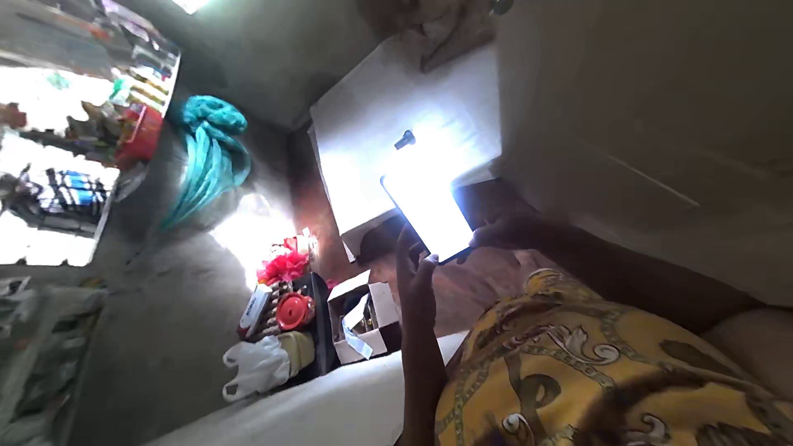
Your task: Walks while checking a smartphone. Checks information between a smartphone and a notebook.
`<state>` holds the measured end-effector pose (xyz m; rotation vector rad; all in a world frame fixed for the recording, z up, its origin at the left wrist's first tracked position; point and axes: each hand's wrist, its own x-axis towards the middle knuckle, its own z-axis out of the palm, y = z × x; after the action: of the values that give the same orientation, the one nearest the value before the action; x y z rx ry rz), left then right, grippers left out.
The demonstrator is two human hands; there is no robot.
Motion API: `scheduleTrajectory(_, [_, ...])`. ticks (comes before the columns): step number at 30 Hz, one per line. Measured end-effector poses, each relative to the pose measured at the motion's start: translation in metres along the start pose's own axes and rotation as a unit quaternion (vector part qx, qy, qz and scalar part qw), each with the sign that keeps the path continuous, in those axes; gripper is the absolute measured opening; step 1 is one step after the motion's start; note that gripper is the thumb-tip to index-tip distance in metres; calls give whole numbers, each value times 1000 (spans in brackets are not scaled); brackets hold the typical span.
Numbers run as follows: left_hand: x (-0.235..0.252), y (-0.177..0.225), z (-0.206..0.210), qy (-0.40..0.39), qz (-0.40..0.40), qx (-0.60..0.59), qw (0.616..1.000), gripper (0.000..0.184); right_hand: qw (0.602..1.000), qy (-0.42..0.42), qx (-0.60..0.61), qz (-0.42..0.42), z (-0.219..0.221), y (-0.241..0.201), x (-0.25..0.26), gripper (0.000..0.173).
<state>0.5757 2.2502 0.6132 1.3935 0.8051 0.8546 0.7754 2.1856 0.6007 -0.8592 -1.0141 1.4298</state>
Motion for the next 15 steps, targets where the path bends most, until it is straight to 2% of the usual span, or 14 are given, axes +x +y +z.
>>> scheduleTrajectory(2, [12,0,-4,25,0,4,1000,68,999,-25,8,19,-5,-2,23,56])
scheduleTrajectory(7, [56,2,-2,102,-8,40,994,70,993,-113,-10,45,-39,-11,89,84])
scheduleTrajectory(11, [103,0,8,132,-6,16,991,69,987,-150,-17,64,-77,-29,139,72])
scheduleTrajectory(13, [126,2,13,141,-15,11,990,68,990,-109,-36,83,-89,-39,158,56])
scheduleTrajectory(15, [145,4,20,152,-25,13,988,68,989,-101,-58,89,-105,-38,179,57])
